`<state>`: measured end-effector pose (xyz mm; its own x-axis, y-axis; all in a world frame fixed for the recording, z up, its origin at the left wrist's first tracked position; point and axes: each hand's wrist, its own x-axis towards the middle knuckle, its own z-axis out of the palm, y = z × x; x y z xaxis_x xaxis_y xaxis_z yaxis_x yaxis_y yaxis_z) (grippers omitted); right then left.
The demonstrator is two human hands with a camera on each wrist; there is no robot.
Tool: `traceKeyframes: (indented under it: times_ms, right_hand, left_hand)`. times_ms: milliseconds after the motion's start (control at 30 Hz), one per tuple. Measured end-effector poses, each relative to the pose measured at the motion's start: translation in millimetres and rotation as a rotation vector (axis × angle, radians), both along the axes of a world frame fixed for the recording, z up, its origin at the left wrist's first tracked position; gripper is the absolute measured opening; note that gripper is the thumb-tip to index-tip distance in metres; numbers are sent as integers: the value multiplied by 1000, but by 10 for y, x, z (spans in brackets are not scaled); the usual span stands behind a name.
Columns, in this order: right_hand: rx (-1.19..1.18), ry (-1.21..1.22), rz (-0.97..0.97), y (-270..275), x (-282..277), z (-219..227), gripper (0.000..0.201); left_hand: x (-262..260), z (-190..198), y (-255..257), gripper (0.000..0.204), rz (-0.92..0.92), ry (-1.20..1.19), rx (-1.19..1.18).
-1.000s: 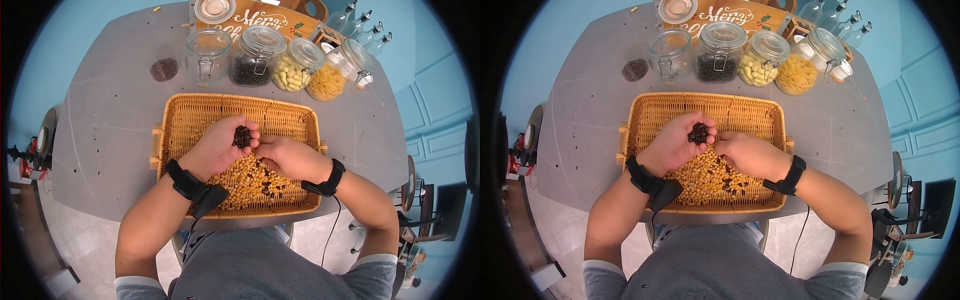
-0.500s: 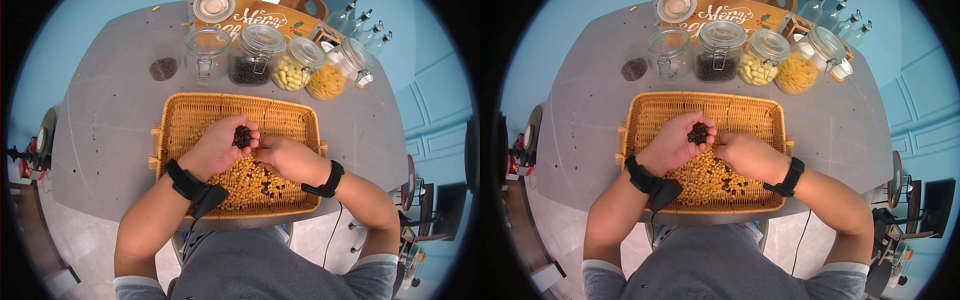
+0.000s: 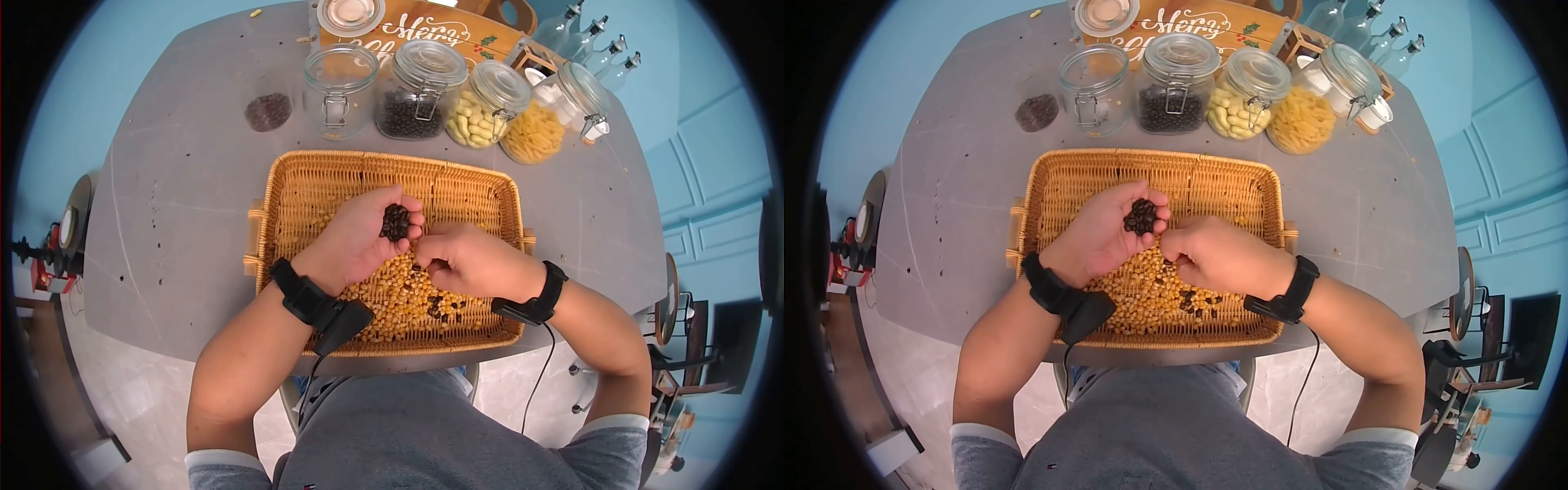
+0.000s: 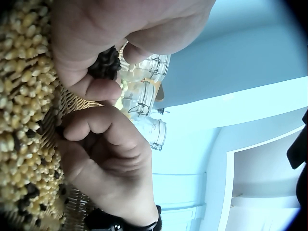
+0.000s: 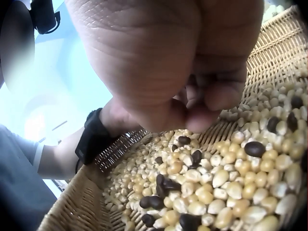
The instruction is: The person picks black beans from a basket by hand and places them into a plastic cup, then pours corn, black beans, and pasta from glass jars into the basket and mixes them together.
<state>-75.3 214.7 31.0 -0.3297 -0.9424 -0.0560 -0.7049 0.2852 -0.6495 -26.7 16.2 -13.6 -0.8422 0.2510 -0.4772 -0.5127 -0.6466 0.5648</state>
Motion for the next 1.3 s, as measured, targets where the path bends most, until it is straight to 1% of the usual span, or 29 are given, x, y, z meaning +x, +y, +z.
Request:
traceKeyframes:
  times_ms: [67, 100, 167, 200, 267, 300, 333, 400, 433, 467, 500, 567, 633, 767, 833, 867, 933, 967, 1000, 1067, 1100, 1133, 1167, 1200, 1233, 1267, 1300]
  right_hand:
    - [-97, -102, -19, -10, -2, 21, 10]
    - [-95, -103, -14, -21, -15, 42, 10]
    - [-173, -421, -232, -35, -46, 98, 8]
    - [-175, -421, -234, -66, -45, 124, 8]
    - [-280, -455, -301, -147, -33, 174, 8]
    - [-263, -398, -289, -163, -45, 192, 8]
    - [-260, -398, -288, -149, -45, 225, 8]
    - [-121, -144, -370, -125, -50, 283, 9]
    - [-121, -147, -362, -119, -42, 245, 9]
    - [-68, -33, -204, -96, -25, 175, 11]
    - [-16, 81, -51, -65, 0, 114, 13]
    - [26, 82, -65, -72, 128, 18, 14]
    - [76, 52, -51, -88, 149, -58, 16]
    - [59, 50, -61, -72, 58, -13, 17]
    - [-128, 112, -164, -86, -11, 108, 10]
    - [-130, 112, -163, -121, -23, 142, 10]
    - [-296, -320, -383, -203, -28, 218, 12]
    - [-251, -376, -385, -230, -42, 292, 12]
    - [-261, -368, -387, -234, -57, 279, 12]
    - [-383, -295, -537, -267, -108, 201, 15]
    - [-432, -287, -653, -285, -91, 201, 17]
    - [-449, -278, -649, -310, -63, 163, 17]
    - [-619, -690, -809, -351, -31, 107, 20]
    - [-780, -1114, -944, -397, 8, 61, 23]
    - [-774, -1306, -945, -466, 64, 31, 28]
    - [-826, -1485, -850, -518, 73, -117, 29]
    - [-874, -1661, -739, -605, 101, -153, 31]
  left_hand:
    - [-2, 4, -3, 33, 20, -12, -6]
    - [-1, 1, -5, 33, 25, -13, -5]
    - [-2, -8, 2, 30, -4, -15, 59]
    - [1, -15, -1, 30, -7, -16, 57]
    - [-1, -27, 2, 31, -132, 59, 98]
    - [-6, -21, 1, 31, -134, 61, 99]
    - [-6, -15, -8, 30, -144, 40, 82]
    - [2, -33, -46, 29, -139, 18, 67]
    - [2, -65, -62, 29, -85, 36, 71]
    - [3, -64, -68, 28, -36, 54, 73]
    - [5, -52, -64, 28, -37, 53, 72]
    - [-8, -11, -37, 28, 52, -41, 33]
    - [-9, -24, -36, 28, 43, -20, 41]
    - [-5, -38, -52, 28, 40, 13, 56]
    - [-14, -11, -32, 27, 64, -21, 55]
    - [-11, 0, -25, 26, 83, -58, 52]
    - [-19, -9, -27, 26, 48, -30, 57]
    - [-33, -7, -17, 25, 15, -1, 67]
    - [-40, 7, -6, 25, 9, 9, 60]
    - [-20, 49, -15, 24, 78, -5, 137]
    - [-17, 73, -30, 24, 79, 9, 126]
    - [-19, 97, -34, 27, 174, 44, 142]
    - [-23, 141, -31, 30, 263, 82, 159]
    - [-14, 197, -14, 30, 252, 100, 149]
    - [7, 251, 19, 31, 325, 182, 134]
    - [21, 306, 58, 33, 393, 267, 121]
    - [24, 337, 106, 33, 375, 287, 112]
